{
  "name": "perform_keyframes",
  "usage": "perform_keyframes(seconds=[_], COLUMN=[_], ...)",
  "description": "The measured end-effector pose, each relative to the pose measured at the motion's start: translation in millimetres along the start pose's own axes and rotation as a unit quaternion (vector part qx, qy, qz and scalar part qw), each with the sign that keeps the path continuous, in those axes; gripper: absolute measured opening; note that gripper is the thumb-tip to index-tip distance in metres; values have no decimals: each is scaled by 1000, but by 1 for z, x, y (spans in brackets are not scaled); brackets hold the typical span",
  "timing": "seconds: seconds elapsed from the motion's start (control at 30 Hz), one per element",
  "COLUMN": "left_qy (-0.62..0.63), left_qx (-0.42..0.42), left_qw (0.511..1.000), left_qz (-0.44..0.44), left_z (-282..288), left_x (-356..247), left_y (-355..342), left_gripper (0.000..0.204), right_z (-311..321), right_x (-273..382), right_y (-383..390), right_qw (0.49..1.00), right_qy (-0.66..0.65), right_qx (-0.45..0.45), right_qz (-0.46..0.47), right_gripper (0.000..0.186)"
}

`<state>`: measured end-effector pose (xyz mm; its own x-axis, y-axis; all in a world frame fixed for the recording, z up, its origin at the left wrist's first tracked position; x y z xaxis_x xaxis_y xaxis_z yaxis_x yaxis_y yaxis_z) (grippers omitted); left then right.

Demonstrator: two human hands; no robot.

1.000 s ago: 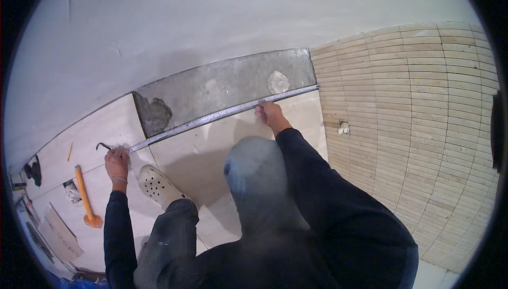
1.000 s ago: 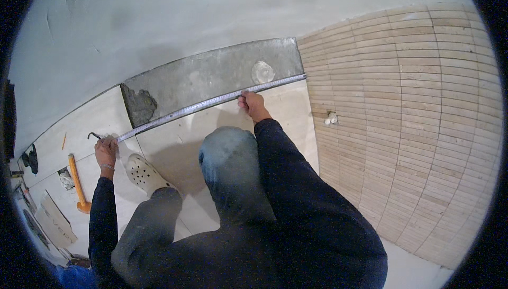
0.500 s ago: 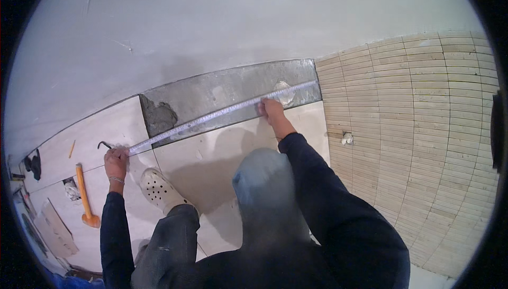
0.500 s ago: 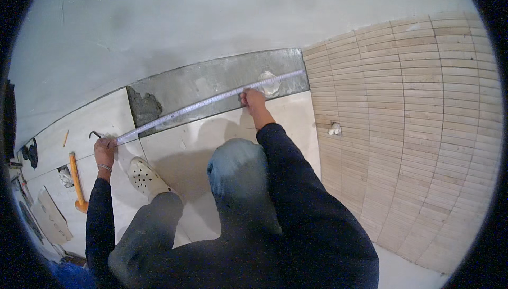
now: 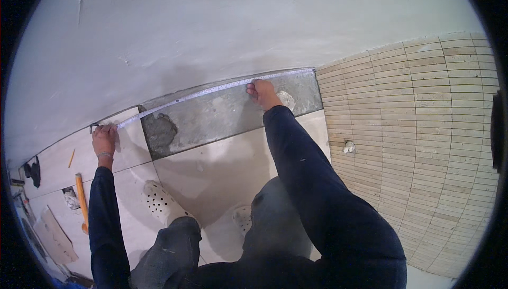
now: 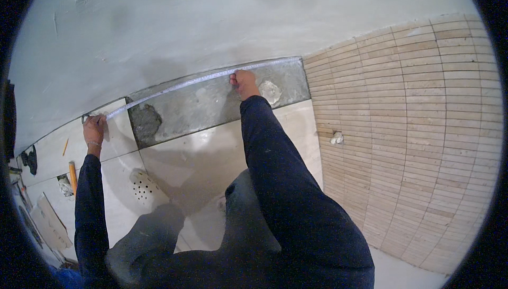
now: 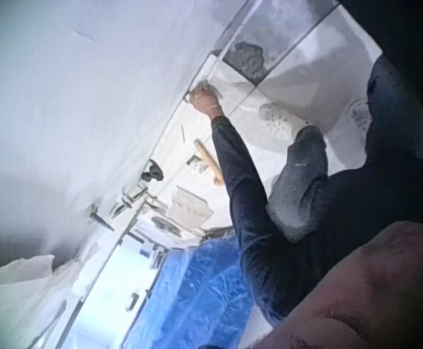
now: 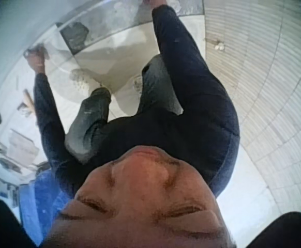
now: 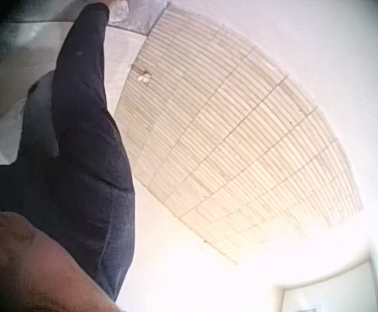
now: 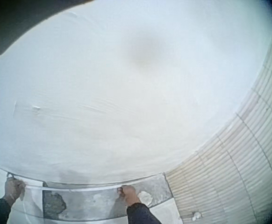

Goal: The person measures a tiled floor area and a wooden board using a tape measure and marks the measurements with a pencil. They move between the floor and the board to transfer dimensions.

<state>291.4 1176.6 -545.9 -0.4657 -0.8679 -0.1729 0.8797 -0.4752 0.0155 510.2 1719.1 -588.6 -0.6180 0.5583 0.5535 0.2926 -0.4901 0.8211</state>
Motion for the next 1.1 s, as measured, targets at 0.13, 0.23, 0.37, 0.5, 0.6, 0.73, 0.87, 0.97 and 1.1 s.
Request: perform_keyframes(seconds=[0.13,0.23,0.37,0.5,0.6,0.73,0.87,0.97,1.1], left_qy=[15,13,19,35,17,-38,-69,-104,-100], left_qx=[3,-8,-18,-34,-18,-41,12,47,38], left_qw=[1000,1000,999,998,999,998,996,988,987], left_qz=[18,8,-22,-37,23,15,61,107,123], left_z=[-7,-4,-1,2,7,-9,-11,9,15], left_x=[-6,-1,-10,-13,-4,13,-17,-14,-18], left_y=[5,0,-5,-2,4,-5,-18,-11,-15], left_gripper=[20,20,22,22,21,19,24,28,27], right_z=[8,8,12,9,0,9,35,12,12], right_x=[-7,-7,-6,-10,-19,-16,-10,-25,-20], right_y=[-7,-11,-14,-12,-18,-46,-61,-45,-44], right_qw=[1000,1000,1000,1000,1000,997,997,998,1000], right_qy=[-12,6,21,2,14,6,-9,32,13], right_qx=[14,8,-10,-13,-3,51,35,46,23], right_qz=[2,-27,-20,-15,-16,55,66,-4,-14], right_gripper=[11,11,11,11,11,13,15,16,16])
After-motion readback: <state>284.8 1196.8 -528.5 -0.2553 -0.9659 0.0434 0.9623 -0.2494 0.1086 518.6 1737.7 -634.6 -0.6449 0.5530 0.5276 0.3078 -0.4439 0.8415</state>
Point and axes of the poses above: each hand's wrist, its own y-axis away from the middle knuckle, its own z-axis out of the back of the hand, x = y × z, the point moved 6 cm from there along -y, towards the middle knuckle, and after that the axes turned 6 degrees about -z, right-handed, at the moved point
